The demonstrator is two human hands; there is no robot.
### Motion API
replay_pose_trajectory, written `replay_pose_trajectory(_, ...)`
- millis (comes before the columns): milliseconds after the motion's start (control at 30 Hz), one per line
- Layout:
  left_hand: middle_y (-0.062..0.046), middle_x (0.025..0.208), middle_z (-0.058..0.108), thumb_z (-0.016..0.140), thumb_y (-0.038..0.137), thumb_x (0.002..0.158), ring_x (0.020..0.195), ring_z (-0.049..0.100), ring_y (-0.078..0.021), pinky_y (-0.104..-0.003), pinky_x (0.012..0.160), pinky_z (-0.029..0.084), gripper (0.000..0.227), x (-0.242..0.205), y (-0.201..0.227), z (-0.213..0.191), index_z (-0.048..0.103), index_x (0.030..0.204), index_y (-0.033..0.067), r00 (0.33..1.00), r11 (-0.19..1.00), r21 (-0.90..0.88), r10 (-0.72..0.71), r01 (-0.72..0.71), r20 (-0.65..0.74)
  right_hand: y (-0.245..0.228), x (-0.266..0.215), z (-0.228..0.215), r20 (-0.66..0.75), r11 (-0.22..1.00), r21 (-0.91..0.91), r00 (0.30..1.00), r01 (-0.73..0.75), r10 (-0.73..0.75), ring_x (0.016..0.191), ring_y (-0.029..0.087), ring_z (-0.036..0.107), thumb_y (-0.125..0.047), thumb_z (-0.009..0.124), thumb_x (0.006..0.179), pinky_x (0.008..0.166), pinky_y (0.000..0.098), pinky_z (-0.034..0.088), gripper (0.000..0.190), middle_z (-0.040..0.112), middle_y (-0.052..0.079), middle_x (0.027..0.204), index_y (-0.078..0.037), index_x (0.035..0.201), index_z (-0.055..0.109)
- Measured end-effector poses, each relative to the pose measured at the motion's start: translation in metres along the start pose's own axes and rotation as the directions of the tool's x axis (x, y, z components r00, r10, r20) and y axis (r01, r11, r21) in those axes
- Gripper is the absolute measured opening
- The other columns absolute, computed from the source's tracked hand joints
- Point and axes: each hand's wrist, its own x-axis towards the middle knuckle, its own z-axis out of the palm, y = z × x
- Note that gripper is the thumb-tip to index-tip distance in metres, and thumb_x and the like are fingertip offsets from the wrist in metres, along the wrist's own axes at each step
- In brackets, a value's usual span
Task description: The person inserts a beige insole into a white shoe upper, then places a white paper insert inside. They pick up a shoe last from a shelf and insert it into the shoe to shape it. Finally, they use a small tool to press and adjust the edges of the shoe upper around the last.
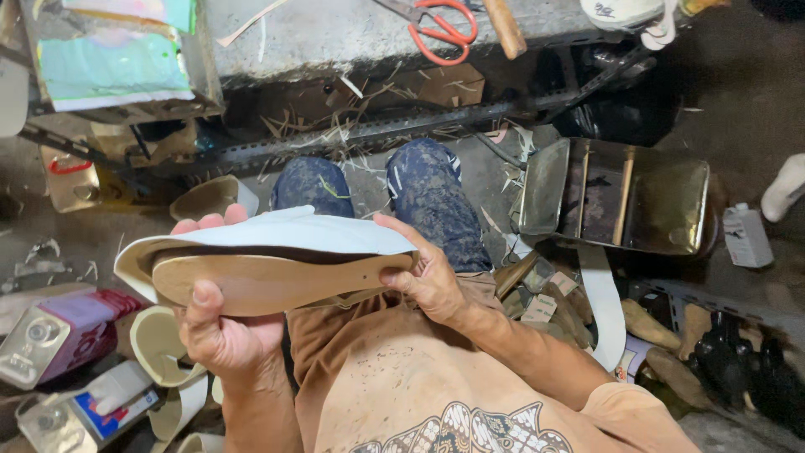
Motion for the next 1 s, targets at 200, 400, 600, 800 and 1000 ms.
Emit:
replay_pose_trajectory(200,-0.021,0.121,0.068,0.078,0.013,0.082,0.117,0.064,-0.0293,-0.051,0.106,0.052,0.054,-0.008,-0.015,0.012,0.061,0.131,0.0018,0.996,0.989,0.116,0.085,-0.086,0.02,0.006,-0.012,-0.073,0.308,0.967,-0.212,0.93,-0.139,0.201,0.141,0.012,0.038,-0.043,0.092,0.066,0.115,0.0383,0.038,0.132,0.033,0.004,0.165,-0.017,0.166,0.01)
replay_pose_trajectory(400,-0.001,0.128,0.068,0.076,0.029,0.088,0.116,0.062,-0.0132,-0.029,0.107,0.049,0.056,0.007,-0.069,0.001,0.059,0.138,0.0105,0.96,0.85,0.509,-0.239,0.135,0.145,0.004,0.004,-0.167,-0.413,0.858,-0.489,0.908,-0.158,-0.068,0.068,0.002,0.06,-0.011,0.072,0.1,0.068,0.0116,0.054,0.018,0.07,0.003,0.092,-0.003,0.116,0.07)
replay_pose_trajectory(600,0.005,0.104,0.07,0.072,0.034,0.086,0.095,0.06,-0.0082,-0.026,0.091,0.048,0.037,0.011,-0.132,-0.019,0.065,0.118,0.0171,0.956,0.884,0.434,-0.257,0.172,0.144,-0.01,0.025,-0.161,-0.337,0.729,-0.675,0.926,-0.113,-0.169,0.071,0.003,0.061,-0.029,0.057,0.12,0.059,0.0141,0.051,0.025,0.073,0.003,0.113,-0.009,0.108,0.067)
replay_pose_trajectory(800,0.002,0.125,0.07,0.074,0.026,0.093,0.115,0.062,-0.0089,-0.028,0.107,0.049,0.048,0.001,-0.131,-0.032,0.061,0.137,0.0139,0.966,0.956,0.251,-0.198,0.152,0.168,-0.025,0.041,-0.117,-0.243,0.673,-0.734,0.961,-0.092,-0.134,0.087,0.006,0.067,-0.017,0.059,0.113,0.07,0.009,0.049,0.031,0.07,0.006,0.112,-0.008,0.143,0.058)
replay_pose_trajectory(1000,0.003,0.119,0.071,0.075,0.023,0.091,0.109,0.062,-0.0083,-0.026,0.104,0.048,0.046,0.015,-0.141,-0.033,0.061,0.133,0.014,0.957,0.945,0.303,-0.194,0.123,0.216,-0.033,0.033,-0.086,-0.041,0.611,-0.785,0.976,0.102,-0.216,0.104,0.024,0.067,-0.001,0.053,0.112,0.082,0.0241,0.052,0.038,0.063,0.02,0.125,0.004,0.15,0.052)
